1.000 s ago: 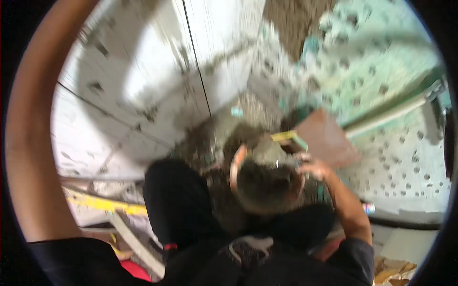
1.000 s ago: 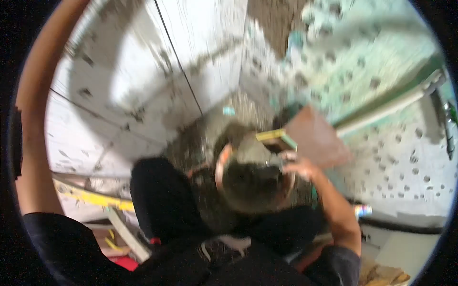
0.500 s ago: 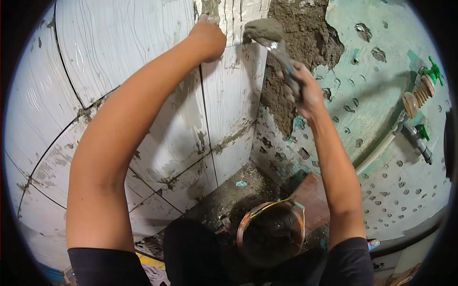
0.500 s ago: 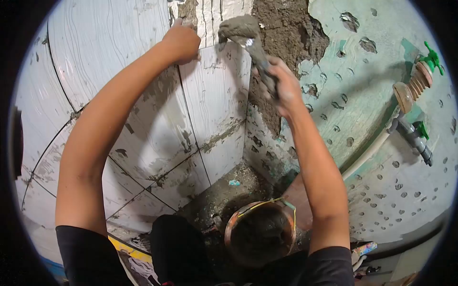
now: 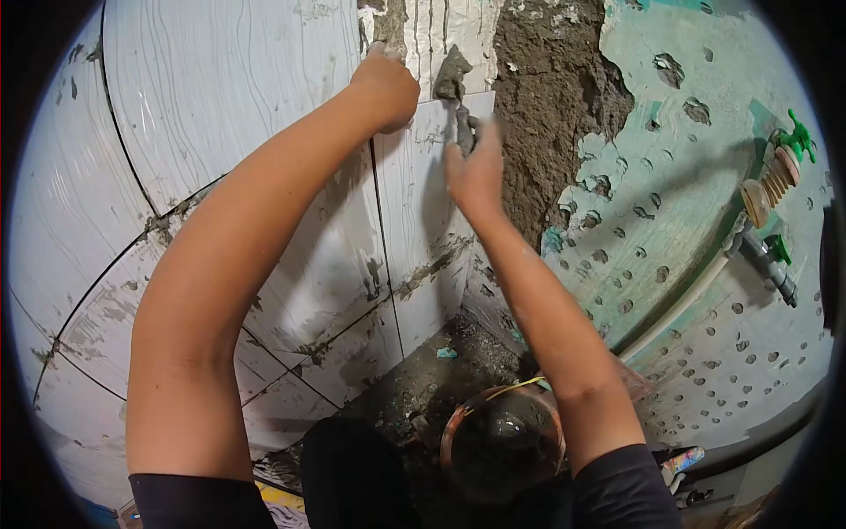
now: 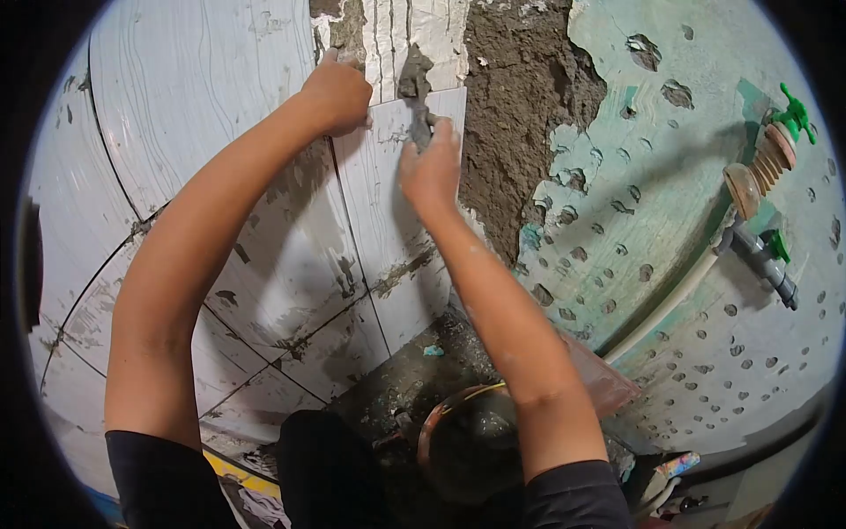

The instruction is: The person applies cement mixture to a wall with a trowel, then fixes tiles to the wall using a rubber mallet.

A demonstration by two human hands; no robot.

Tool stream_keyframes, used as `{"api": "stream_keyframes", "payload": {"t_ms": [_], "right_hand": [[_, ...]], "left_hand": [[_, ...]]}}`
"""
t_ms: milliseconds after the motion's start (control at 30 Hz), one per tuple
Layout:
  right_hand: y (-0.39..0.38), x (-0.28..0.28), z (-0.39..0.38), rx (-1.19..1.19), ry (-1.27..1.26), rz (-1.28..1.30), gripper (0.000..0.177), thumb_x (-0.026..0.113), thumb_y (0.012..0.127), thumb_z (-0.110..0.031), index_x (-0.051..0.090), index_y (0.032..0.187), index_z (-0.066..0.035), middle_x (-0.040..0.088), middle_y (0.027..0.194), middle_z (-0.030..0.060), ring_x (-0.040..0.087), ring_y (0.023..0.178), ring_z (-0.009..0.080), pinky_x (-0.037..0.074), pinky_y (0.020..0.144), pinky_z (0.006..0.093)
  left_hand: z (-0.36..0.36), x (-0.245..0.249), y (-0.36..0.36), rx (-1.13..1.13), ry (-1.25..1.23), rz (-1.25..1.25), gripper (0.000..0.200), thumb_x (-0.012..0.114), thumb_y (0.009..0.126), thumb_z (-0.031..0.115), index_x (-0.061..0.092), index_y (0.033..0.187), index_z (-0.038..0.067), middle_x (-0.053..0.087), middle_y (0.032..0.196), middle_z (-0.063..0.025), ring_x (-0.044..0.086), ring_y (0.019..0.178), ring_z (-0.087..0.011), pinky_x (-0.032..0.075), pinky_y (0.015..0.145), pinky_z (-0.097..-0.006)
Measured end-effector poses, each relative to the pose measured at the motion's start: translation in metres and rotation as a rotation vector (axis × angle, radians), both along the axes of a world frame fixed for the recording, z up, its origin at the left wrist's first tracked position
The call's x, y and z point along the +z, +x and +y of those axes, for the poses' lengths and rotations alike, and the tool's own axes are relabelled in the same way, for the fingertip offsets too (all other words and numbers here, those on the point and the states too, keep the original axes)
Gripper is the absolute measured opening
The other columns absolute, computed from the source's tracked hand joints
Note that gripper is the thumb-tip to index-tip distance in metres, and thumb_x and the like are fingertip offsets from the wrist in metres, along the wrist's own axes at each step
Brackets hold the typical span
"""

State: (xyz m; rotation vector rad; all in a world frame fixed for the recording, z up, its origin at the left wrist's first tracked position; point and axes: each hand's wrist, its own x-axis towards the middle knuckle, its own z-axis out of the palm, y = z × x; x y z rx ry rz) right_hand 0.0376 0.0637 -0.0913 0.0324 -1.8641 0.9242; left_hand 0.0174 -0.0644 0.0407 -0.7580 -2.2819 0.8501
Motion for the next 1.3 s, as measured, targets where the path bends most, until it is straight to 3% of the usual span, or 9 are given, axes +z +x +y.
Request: {"api": "stream_keyframes", "payload": {"t_ms": [200, 500, 667, 833, 933, 1067, 1100, 1200, 1300], "right_hand": [[0.002, -0.016, -0.023, -0.016, 0.102, -0.032, 0.044, 0.060, 0.078, -0.011, 0.040, 0.117, -0.002, 0.043, 0.107, 0.0252, 0.053, 0.087, 0.0449, 0.045, 0.078, 0.0480], [0.036, -0.017, 0.025, -0.056, 0.364, -0.141, 0.042, 0.062, 0.076, -0.011, 0.048, 0.115, -0.006, 0.048, 0.101, 0.0239, 0.056, 0.085, 0.0435, 0.047, 0.074, 0.0483], [0.057, 0.015, 0.042, -0.142, 0.507, -0.274, 0.036, 0.056, 0.074, -0.008, 0.054, 0.110, -0.011, 0.052, 0.096, 0.0214, 0.059, 0.082, 0.0404, 0.049, 0.070, 0.0465], [0.074, 0.053, 0.068, -0.181, 0.617, -0.312, 0.035, 0.058, 0.070, -0.010, 0.056, 0.104, -0.011, 0.059, 0.093, 0.0141, 0.057, 0.088, 0.0337, 0.047, 0.077, 0.0415], [0.102, 0.060, 0.078, -0.046, 0.446, -0.358, 0.032, 0.055, 0.070, -0.011, 0.058, 0.102, -0.008, 0.062, 0.094, 0.0184, 0.058, 0.089, 0.0378, 0.046, 0.077, 0.0445], [0.101, 0.006, 0.102, 0.183, 0.055, -0.222, 0.040, 0.058, 0.068, -0.015, 0.056, 0.107, -0.003, 0.062, 0.092, 0.0194, 0.059, 0.085, 0.0315, 0.045, 0.079, 0.0364], [0.098, -0.010, 0.107, 0.181, 0.031, -0.221, 0.041, 0.059, 0.068, -0.015, 0.056, 0.106, 0.000, 0.062, 0.092, 0.0174, 0.059, 0.085, 0.0258, 0.044, 0.080, 0.0326], [0.103, -0.041, 0.101, 0.277, -0.197, -0.271, 0.042, 0.061, 0.067, -0.015, 0.056, 0.106, 0.002, 0.062, 0.095, 0.0147, 0.057, 0.089, 0.0229, 0.043, 0.082, 0.0314], [0.113, -0.059, 0.102, 0.355, -0.221, -0.276, 0.042, 0.062, 0.067, -0.013, 0.056, 0.106, 0.002, 0.062, 0.096, 0.0123, 0.055, 0.088, 0.0188, 0.043, 0.082, 0.0295]], "left_hand": [[0.000, -0.001, -0.001, 0.010, 0.009, 0.008, 0.041, 0.061, 0.078, 0.046, 0.070, 0.087, 0.007, 0.066, 0.093, -0.0079, 0.053, 0.106, -0.0231, 0.031, 0.098, -0.0432], [0.000, 0.000, 0.005, 0.000, 0.031, -0.023, 0.041, 0.061, 0.079, 0.045, 0.069, 0.087, 0.006, 0.066, 0.094, -0.0080, 0.052, 0.108, -0.0226, 0.030, 0.099, -0.0435], [0.001, 0.001, 0.002, 0.024, 0.015, -0.024, 0.036, 0.059, 0.081, 0.040, 0.069, 0.089, 0.006, 0.066, 0.095, -0.0077, 0.052, 0.109, -0.0223, 0.029, 0.099, -0.0434], [0.004, 0.005, 0.011, 0.084, -0.013, -0.069, 0.033, 0.057, 0.083, 0.037, 0.067, 0.097, 0.009, 0.065, 0.102, -0.0069, 0.051, 0.110, -0.0225, 0.027, 0.099, -0.0429], [0.004, 0.004, 0.008, 0.065, -0.014, -0.041, 0.035, 0.058, 0.082, 0.039, 0.068, 0.093, 0.008, 0.065, 0.099, -0.0075, 0.052, 0.108, -0.0225, 0.029, 0.098, -0.0433], [0.003, 0.001, 0.002, 0.028, -0.005, 0.001, 0.037, 0.059, 0.081, 0.041, 0.068, 0.089, 0.006, 0.066, 0.095, -0.0083, 0.053, 0.106, -0.0231, 0.032, 0.097, -0.0439], [0.003, 0.000, 0.001, 0.032, -0.008, 0.008, 0.037, 0.060, 0.081, 0.041, 0.068, 0.089, 0.006, 0.065, 0.095, -0.0085, 0.053, 0.106, -0.0233, 0.032, 0.097, -0.0439], [0.006, 0.000, -0.001, 0.052, -0.022, 0.008, 0.038, 0.060, 0.081, 0.042, 0.068, 0.088, 0.006, 0.065, 0.094, -0.0091, 0.053, 0.106, -0.0238, 0.032, 0.096, -0.0442], [0.008, 0.002, 0.004, 0.075, -0.045, -0.009, 0.039, 0.060, 0.081, 0.042, 0.068, 0.087, 0.005, 0.065, 0.094, -0.0097, 0.054, 0.105, -0.0244, 0.034, 0.095, -0.0446]]}}
